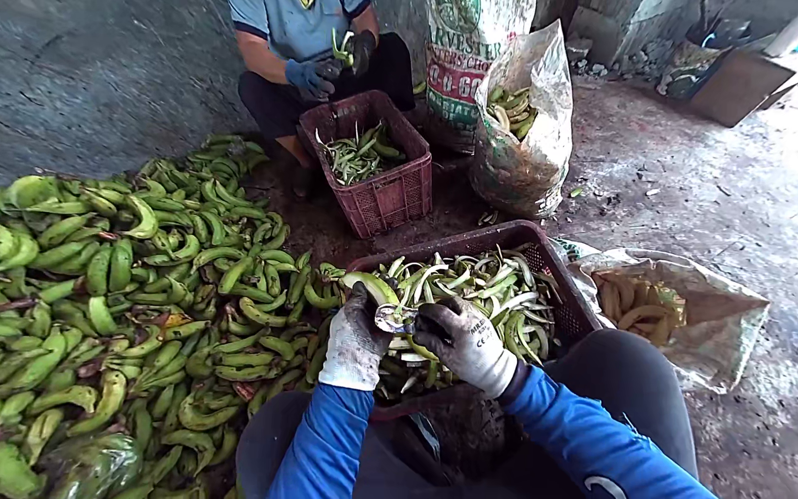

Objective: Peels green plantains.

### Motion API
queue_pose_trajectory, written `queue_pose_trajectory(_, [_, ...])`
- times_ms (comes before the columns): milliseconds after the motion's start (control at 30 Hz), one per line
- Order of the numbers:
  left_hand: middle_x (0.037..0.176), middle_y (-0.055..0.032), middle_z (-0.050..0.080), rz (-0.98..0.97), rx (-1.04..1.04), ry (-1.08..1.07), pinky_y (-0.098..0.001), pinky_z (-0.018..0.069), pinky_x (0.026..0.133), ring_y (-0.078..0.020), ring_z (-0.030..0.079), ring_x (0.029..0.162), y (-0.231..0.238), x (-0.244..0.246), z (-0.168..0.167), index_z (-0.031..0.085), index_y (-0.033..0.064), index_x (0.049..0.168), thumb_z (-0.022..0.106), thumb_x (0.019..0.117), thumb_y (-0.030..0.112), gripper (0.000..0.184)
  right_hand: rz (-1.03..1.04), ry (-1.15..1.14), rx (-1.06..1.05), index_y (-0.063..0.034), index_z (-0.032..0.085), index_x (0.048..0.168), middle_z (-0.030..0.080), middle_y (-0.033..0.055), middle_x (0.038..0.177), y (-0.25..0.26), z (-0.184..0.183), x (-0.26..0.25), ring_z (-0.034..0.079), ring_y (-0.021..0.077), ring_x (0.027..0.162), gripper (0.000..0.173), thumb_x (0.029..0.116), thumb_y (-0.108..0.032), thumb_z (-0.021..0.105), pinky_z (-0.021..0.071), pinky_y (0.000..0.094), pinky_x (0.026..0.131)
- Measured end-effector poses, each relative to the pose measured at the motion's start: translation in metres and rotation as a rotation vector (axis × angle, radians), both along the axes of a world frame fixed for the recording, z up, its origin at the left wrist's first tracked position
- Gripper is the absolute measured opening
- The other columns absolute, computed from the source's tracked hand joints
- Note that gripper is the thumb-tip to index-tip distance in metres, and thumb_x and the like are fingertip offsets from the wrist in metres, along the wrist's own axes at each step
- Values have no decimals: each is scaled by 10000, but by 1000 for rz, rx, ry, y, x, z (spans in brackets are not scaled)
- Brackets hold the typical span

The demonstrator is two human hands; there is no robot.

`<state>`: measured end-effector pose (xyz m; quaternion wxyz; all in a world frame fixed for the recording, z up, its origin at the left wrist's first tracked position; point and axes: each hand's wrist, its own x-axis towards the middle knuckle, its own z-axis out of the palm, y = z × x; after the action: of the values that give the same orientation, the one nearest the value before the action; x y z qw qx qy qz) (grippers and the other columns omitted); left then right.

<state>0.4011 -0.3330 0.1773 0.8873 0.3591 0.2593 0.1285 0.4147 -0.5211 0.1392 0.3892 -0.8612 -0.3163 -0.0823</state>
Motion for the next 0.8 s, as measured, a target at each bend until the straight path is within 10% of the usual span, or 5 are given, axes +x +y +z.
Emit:
queue_pose_trajectory(267, [1033, -121, 710, -579, 484, 21, -378, 592, 822, -195, 691, 916, 8, -20, 14, 673, 52, 1214, 511, 1062, 257, 303, -29, 378, -87, -245, 719, 1275, 735, 50, 1111, -12, 18, 47, 698, 227, 1034, 419, 1033, -527, 525, 563, 538, 921])
queue_pose_trajectory(400, [960, -175, 692, -774, 191, -4, -338, 596, 643, -210, 684, 737, 4, -10, 8, 623, 4, 1205, 451, 1077, 331, 390, -220, 745, -226, -151, 737, 1153, 728, 130, 984, -34, 7, 87, 707, 296, 866, 565, 1042, -618, 439, 562, 573, 823])
queue_pose_trajectory(533, [984, -167, 681, -382, 145, 12, -392, 601, 673, -246, 684, 783, -5, -2, 4, 577, 84, 1342, 570, 1040, 330, 390, -302, 580, -68, -215, 726, 1185, 743, 54, 999, -38, 19, 71, 707, 239, 924, 477, 984, -617, 565, 557, 575, 863])
queue_pose_trajectory(800, [1040, -120, 650, -26, -76, 17, -426, 570, 820, -223, 658, 938, 4, 7, -4, 536, 78, 1257, 367, 1100, 407, 402, 29, 161, -21, -203, 713, 1274, 694, 111, 1193, -11, 5, 19, 665, 247, 1105, 477, 923, -525, 695, 554, 466, 975])
